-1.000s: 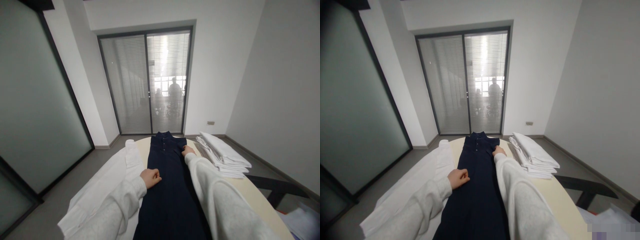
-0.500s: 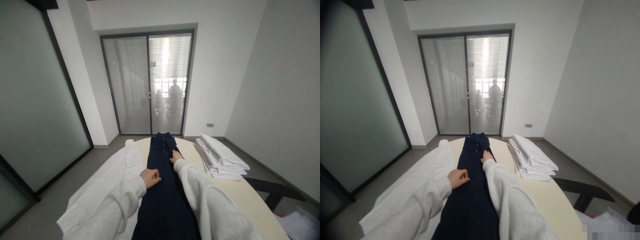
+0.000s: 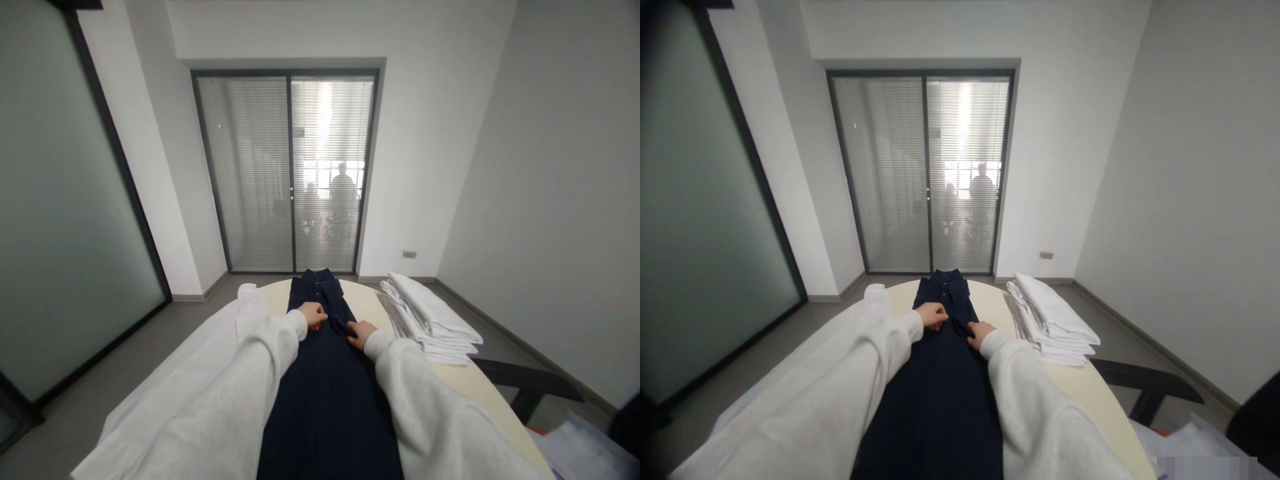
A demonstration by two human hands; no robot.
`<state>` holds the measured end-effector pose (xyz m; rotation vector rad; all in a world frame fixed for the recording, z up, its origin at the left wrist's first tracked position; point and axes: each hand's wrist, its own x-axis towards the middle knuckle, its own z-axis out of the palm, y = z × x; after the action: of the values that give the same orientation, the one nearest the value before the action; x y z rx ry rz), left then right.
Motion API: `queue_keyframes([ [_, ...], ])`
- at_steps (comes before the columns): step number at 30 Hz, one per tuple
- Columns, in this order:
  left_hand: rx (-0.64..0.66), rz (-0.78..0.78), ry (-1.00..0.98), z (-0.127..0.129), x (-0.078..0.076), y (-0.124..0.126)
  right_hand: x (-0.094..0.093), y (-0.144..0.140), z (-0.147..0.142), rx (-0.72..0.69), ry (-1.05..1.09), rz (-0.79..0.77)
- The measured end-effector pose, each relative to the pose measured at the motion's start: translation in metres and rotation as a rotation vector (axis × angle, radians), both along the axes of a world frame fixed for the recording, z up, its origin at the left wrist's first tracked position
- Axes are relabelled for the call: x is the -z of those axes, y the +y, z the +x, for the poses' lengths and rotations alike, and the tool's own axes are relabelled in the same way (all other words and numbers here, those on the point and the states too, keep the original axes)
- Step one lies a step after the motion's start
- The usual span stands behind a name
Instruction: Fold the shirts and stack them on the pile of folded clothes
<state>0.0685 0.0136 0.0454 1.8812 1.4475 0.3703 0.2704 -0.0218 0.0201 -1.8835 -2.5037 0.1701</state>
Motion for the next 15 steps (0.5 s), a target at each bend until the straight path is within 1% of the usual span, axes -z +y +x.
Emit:
queue_keyframes([
  [2,-0.065,0.118,-0.054,0.015,0.005,0.015,0.001,-0.003,0.001,-0.025,0.02,0.01],
  [5,-0.074,0.205,-0.079,0.026,0.019,0.024,0.002,-0.003,0.002,-0.051,0.059,0.01],
  [7,-0.045,0.305,-0.098,0.028,0.031,0.025,-0.001,-0.001,0.003,-0.052,0.066,-0.026],
  [10,0.08,0.473,-0.133,0.028,0.046,0.025,-0.007,-0.001,0.005,-0.015,0.0,-0.124],
  [12,0.111,0.492,-0.109,0.028,0.05,0.026,-0.011,-0.001,0.007,0.001,-0.065,-0.19],
  [15,0.057,0.481,-0.088,0.028,0.05,0.028,-0.015,-0.001,0.01,-0.009,-0.061,-0.222],
])
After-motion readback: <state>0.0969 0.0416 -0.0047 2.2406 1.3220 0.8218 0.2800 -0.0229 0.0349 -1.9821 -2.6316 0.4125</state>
